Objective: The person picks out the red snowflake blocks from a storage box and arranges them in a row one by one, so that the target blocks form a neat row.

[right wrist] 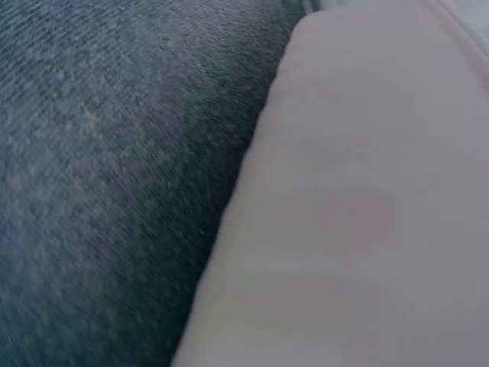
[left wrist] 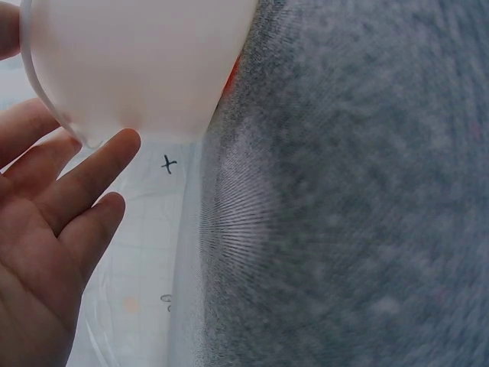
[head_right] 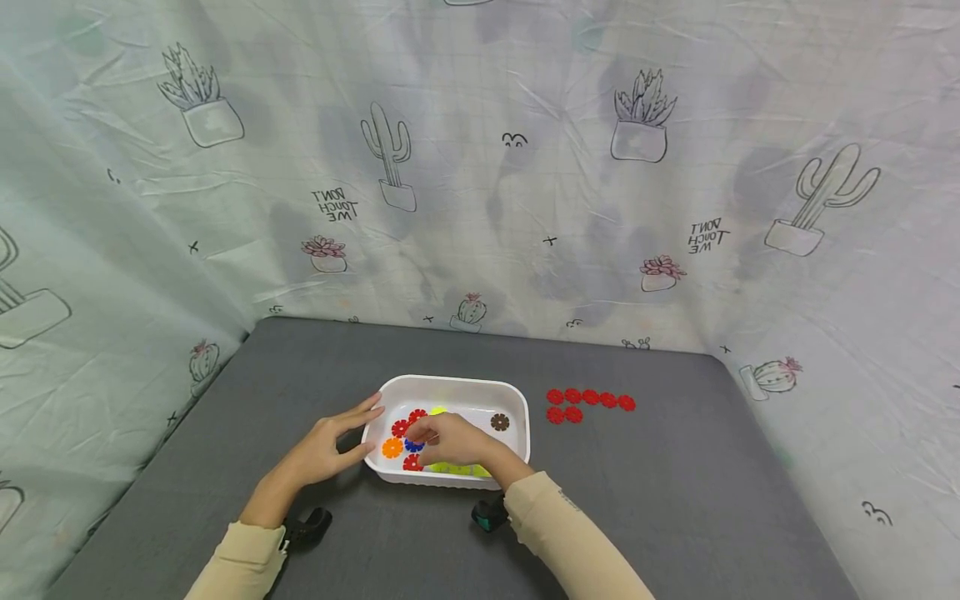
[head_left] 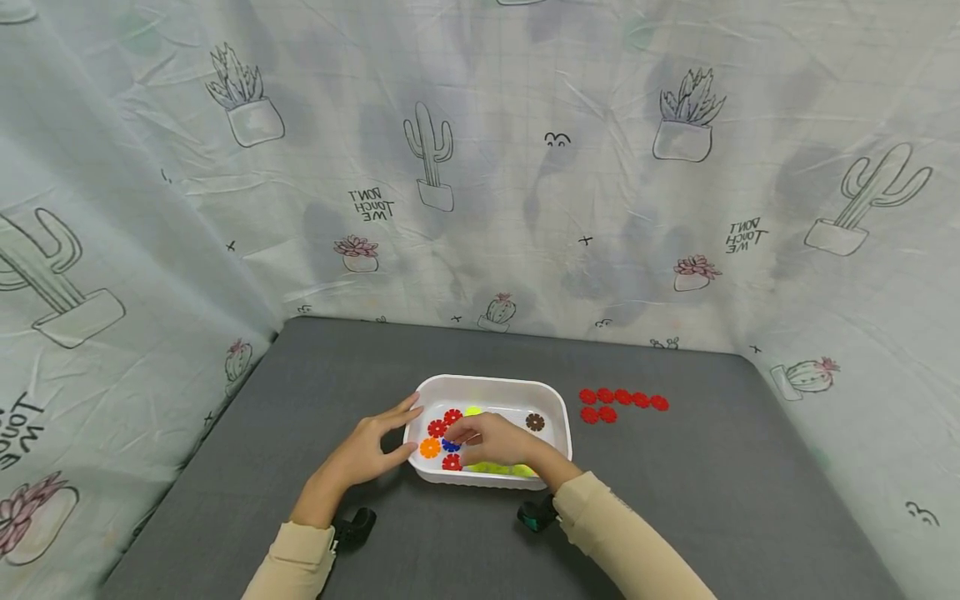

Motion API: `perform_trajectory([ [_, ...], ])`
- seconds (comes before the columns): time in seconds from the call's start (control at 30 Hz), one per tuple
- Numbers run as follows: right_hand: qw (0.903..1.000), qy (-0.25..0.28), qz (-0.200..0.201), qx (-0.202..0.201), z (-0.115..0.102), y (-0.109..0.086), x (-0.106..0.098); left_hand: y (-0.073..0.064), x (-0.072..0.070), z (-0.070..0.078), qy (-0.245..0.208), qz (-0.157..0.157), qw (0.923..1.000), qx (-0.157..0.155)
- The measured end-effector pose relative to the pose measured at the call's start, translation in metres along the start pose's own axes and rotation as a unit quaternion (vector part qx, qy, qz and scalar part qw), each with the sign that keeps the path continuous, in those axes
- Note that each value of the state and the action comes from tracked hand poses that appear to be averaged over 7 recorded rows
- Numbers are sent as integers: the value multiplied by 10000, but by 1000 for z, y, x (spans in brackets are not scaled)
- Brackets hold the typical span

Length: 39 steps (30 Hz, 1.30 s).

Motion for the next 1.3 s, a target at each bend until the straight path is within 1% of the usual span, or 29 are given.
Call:
perform_trajectory([
  [0.1, 9997, -190, -158, 25, 0, 3, 5, 0, 0, 1, 14, 13, 10000, 29],
  [0.2, 9990, -382, -214, 57, 0, 5, 8, 0, 0, 1, -4, 11, 10000, 35],
  [0.57, 9935, -1081, -133, 326, 5, 16, 13, -1, 0, -1, 14, 120, 9998, 125],
  [0.87, 9883, -1482, -311, 162, 3, 22, 18, -1, 0, 0, -11, 86, 9998, 191],
  [1.07, 9864, -1602, -328, 177, 3, 24, 18, -1, -1, 1, 23, 117, 9997, 212],
  [1.3, 9840, -1762, -273, -8, 0, 24, 18, 0, -1, 1, 70, 156, 9996, 233],
])
Point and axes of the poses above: each hand's wrist, its own y-axis towards the middle knuckle, its own x-axis out of the palm, z = x × y, the point moved 8 cm from there along y, towards the middle knuckle, and after that the axes turned 11 degrees about -z, right-handed, at the moved point
